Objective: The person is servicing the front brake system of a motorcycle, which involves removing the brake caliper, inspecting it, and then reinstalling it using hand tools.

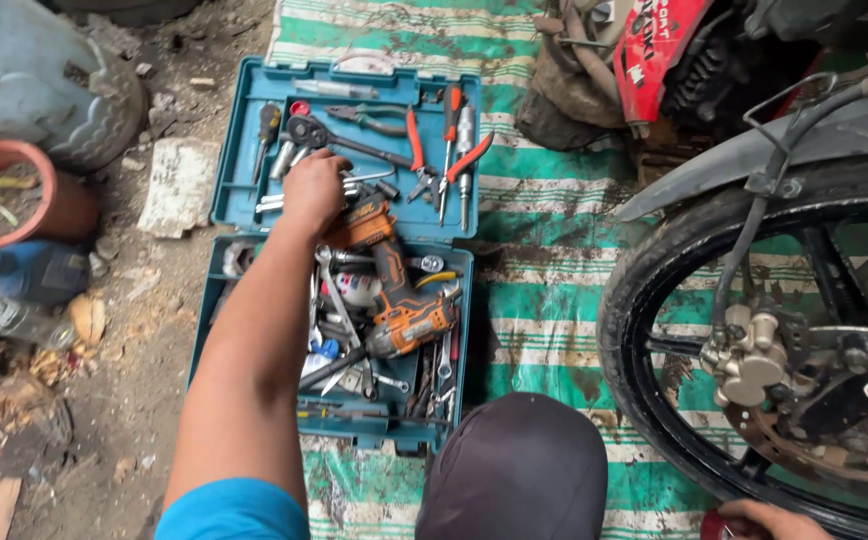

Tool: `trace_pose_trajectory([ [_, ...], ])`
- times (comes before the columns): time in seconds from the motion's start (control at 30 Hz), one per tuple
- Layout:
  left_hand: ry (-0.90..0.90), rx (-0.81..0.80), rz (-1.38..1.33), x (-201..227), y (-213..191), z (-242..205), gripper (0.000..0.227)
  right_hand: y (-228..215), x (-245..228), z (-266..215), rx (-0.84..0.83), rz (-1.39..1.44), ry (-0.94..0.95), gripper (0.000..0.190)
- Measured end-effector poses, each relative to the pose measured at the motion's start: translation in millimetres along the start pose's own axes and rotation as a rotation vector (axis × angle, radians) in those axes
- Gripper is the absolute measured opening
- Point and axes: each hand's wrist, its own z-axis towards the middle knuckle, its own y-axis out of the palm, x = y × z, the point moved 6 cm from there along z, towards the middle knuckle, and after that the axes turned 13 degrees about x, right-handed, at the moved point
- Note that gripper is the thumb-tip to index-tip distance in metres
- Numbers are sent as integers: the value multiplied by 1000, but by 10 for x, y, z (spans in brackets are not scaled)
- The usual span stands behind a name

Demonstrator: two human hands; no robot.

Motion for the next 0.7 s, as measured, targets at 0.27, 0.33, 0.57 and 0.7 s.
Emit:
trace_pose_trajectory([
  [0.27,255,-305,317,-575,1119,518,26,-403,265,309,-7,22,-6,55],
  [0.33,313,-336,362,-628,1217,588,27,-449,193,299,-21,22,-8,54],
  [0.57,407,-398,353,-374,892,623,34,-683,-182,258,-69,-15,-39,53],
  [0.7,561,-471,484,-423,855,617,34,-792,-476,220,-89,-32,-58,52],
])
